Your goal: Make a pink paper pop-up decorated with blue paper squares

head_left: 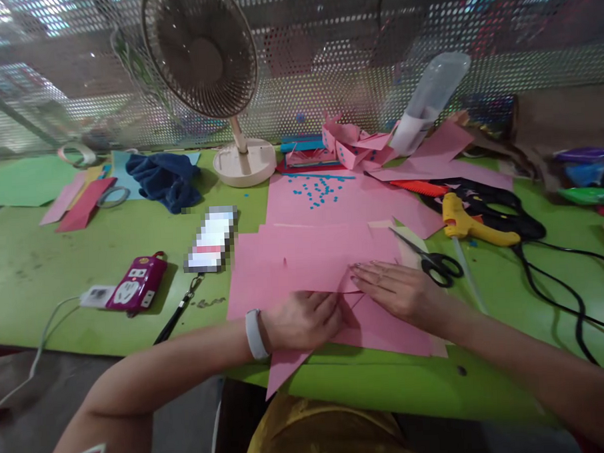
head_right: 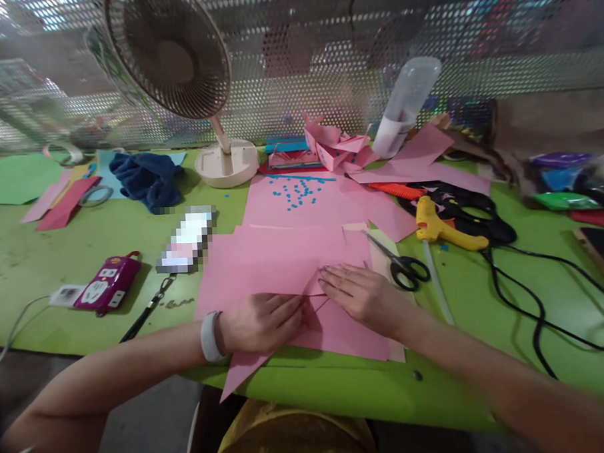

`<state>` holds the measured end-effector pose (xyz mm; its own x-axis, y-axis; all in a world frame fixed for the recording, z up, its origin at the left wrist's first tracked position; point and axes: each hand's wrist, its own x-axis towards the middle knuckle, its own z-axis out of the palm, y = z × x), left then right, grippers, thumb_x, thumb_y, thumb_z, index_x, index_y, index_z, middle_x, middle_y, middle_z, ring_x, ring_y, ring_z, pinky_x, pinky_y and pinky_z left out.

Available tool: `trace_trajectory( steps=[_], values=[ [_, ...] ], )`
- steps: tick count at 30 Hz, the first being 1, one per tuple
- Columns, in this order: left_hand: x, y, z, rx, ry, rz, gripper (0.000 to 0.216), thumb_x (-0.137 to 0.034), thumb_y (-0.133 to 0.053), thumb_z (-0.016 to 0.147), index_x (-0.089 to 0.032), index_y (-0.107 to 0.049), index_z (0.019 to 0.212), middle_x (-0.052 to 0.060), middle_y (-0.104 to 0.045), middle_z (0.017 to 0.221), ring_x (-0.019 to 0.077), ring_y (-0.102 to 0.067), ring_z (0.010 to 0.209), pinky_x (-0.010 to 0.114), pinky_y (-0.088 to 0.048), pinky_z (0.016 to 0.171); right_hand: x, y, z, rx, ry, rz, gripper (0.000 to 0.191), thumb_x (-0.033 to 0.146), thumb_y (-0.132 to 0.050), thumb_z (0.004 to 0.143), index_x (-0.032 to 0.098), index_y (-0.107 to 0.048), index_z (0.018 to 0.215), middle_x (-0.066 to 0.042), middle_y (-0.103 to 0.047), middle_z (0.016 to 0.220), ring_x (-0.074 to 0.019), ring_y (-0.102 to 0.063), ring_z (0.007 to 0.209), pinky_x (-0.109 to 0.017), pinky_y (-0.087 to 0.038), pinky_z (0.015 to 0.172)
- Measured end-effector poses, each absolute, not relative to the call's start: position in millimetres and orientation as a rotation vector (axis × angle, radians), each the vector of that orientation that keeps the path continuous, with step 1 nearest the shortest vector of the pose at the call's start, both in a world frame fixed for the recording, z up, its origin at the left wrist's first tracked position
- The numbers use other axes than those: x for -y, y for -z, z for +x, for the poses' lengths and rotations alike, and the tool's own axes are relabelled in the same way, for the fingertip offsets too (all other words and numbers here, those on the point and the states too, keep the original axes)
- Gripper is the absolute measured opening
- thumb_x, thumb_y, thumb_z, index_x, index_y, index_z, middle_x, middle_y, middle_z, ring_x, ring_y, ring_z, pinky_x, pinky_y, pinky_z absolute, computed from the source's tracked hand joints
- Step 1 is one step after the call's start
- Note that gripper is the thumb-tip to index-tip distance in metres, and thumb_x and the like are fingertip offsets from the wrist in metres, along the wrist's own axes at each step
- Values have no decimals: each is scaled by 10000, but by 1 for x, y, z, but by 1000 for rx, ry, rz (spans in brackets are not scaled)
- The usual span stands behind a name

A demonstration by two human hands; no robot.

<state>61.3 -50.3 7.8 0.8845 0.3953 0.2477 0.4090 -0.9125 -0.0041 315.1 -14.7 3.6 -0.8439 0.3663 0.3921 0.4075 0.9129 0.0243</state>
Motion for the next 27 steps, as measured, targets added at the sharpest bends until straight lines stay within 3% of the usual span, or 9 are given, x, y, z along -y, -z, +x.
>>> trace_trajectory(
  steps=[2, 4, 6, 8, 12, 16, 23, 27],
  values=[
    [53, -10, 58, 384, 488, -2883, 235, -158, -428, 943, -129, -636, 1050, 126, -707, 1020, 196, -672, 868, 283, -541, 628, 14, -3, 315, 2701, 189, -532, 374, 10, -439, 895, 130, -679, 1155, -130, -668, 1215, -233, -636, 1140, -393, -552, 973],
    [56, -14, 57, 396, 530, -2794, 277, -140, -455, 928, -141, -600, 1164, 113, -673, 1165, 215, -647, 1017, 324, -545, 776, 14, -2, 315, 2691, 245, -510, 330, 24, -462, 897, 123, -693, 1112, -131, -686, 1185, -229, -645, 1125, -392, -558, 960],
    [57, -14, 57, 643, 491, -2749, 402, -223, -456, 945, -134, -487, 1336, 129, -558, 1362, 266, -524, 1249, 420, -451, 1008, 14, -1, 315, 2672, 302, -482, 275, 39, -486, 898, 93, -705, 1056, -145, -702, 1147, -238, -662, 1091, -407, -567, 940],
    [57, -11, 59, 943, 430, -2734, 568, -389, -431, 958, -88, -359, 1435, 172, -443, 1464, 301, -360, 1388, 483, -314, 1127, 15, -2, 315, 2677, 341, -466, 266, 29, -488, 894, 62, -699, 1052, -159, -701, 1145, -246, -664, 1080, -416, -571, 927],
    [57, -2, 60, 1203, 389, -2820, 708, -559, -393, 937, -97, -315, 1467, 201, -415, 1475, 306, -336, 1405, 491, -275, 1145, 17, -8, 315, 2728, 333, -472, 316, 24, -445, 907, 63, -675, 1121, -147, -679, 1197, -233, -635, 1131, -398, -563, 942],
    [56, 1, 60, 1227, 366, -2893, 661, -547, -399, 940, -170, -319, 1477, 175, -369, 1512, 319, -292, 1426, 536, -248, 1146, 19, -10, 315, 2722, 299, -442, 328, 50, -410, 929, 76, -681, 1112, -136, -679, 1203, -221, -624, 1148, -374, -562, 945],
    [58, 2, 59, 1224, 451, -2937, 561, -468, -413, 951, -128, -425, 1397, 183, -479, 1431, 294, -396, 1371, 487, -312, 1137, 23, 2, 319, 2678, 145, -426, 328, 41, -427, 919, 66, -653, 1156, -160, -655, 1239, -228, -565, 1231, -404, -526, 996],
    [57, -1, 59, 1187, 490, -2943, 516, -424, -418, 951, -106, -460, 1356, 174, -534, 1382, 282, -464, 1318, 474, -365, 1111, 22, -3, 319, 2706, 156, -388, 324, 54, -412, 931, 75, -659, 1140, -139, -671, 1217, -219, -603, 1180, -379, -548, 967]
  ],
)
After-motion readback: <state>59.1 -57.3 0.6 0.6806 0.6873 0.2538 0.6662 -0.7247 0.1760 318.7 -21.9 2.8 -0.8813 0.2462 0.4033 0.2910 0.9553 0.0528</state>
